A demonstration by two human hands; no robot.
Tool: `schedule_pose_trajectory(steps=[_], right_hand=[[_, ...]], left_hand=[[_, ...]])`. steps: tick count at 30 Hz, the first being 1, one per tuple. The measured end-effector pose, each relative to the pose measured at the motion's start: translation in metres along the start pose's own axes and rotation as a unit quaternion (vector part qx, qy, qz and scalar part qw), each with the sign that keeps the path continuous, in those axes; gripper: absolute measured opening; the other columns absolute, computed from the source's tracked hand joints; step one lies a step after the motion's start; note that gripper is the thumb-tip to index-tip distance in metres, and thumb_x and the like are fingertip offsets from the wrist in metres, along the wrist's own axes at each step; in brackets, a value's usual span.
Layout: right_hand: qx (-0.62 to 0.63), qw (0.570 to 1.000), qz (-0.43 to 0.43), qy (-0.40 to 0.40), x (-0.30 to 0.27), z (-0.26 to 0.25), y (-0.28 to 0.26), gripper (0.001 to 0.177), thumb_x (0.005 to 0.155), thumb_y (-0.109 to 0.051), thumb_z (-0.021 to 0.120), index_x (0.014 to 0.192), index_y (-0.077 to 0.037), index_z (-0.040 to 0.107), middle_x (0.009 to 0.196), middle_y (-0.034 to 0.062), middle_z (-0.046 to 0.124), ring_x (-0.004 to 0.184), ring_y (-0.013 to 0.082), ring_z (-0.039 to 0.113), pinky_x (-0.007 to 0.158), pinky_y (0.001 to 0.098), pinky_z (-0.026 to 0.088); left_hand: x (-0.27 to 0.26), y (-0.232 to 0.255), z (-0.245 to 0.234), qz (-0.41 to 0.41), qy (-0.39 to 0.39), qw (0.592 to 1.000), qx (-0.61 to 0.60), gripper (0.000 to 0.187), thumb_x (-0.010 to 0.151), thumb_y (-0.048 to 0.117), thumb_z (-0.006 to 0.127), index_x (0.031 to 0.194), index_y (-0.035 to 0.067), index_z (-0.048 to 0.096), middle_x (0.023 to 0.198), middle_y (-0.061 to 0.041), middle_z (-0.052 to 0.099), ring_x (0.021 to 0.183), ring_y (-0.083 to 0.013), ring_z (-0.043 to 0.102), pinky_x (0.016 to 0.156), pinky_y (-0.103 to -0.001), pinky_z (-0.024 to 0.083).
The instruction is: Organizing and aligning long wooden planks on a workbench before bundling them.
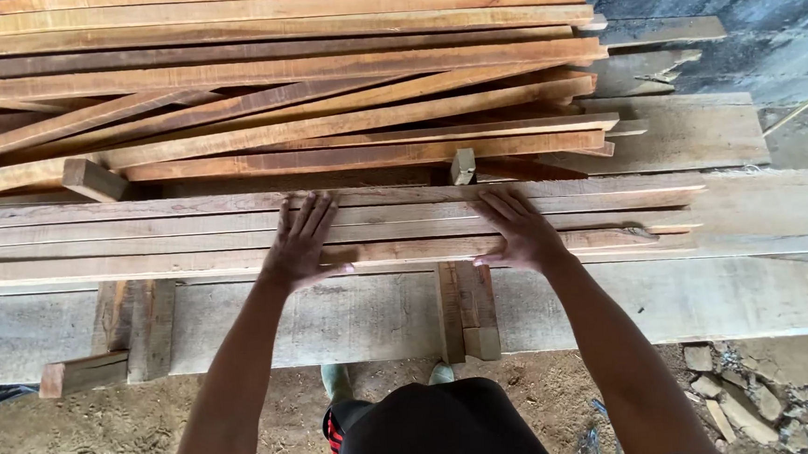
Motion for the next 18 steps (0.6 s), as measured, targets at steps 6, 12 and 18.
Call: schedule_pose_trajectory(steps=[6,12,18], right_hand=[[0.013,0.998,0.004,0.060,0.001,-0.016,-0.003,0.107,0.058,-0.070,0.086,0.148,-0.020,0.057,0.151,0.0070,0.057,0.139,0.0271,0.054,0.123,0.0468,0.036],[-0.034,0.996,0.018,0.079,0.001,-0.010,0.003,0.127,0.050,-0.077,0.082,0.147,-0.001,0.053,0.148,0.0245,0.056,0.139,0.0396,0.052,0.123,0.0520,0.035],[-0.071,0.991,-0.025,0.107,0.004,-0.013,-0.004,0.120,0.058,-0.080,0.076,0.142,0.003,0.056,0.141,0.0274,0.059,0.136,0.0448,0.054,0.117,0.0578,0.041]], left_hand=[[0.057,0.087,-0.006,0.034,0.061,0.989,-0.132,0.133,0.049,0.085,0.078,0.150,0.004,0.046,0.153,-0.024,0.045,0.147,-0.0475,0.036,0.120,-0.072,0.017],[0.081,0.123,0.023,0.034,0.061,0.997,-0.038,0.137,0.054,0.080,0.075,0.160,0.004,0.033,0.164,-0.022,0.035,0.153,-0.0408,0.031,0.123,-0.068,0.016],[0.085,0.123,0.021,0.042,0.096,0.994,-0.028,0.129,0.063,0.087,0.061,0.158,0.002,0.038,0.162,-0.021,0.040,0.151,-0.0367,0.037,0.124,-0.064,0.020]])
Point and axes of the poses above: each hand's wrist, its own x-axis towards the middle knuckle, its own z-axis out of the palm, y = z × x, the point moved 8 cm from there along x, towards the middle knuckle
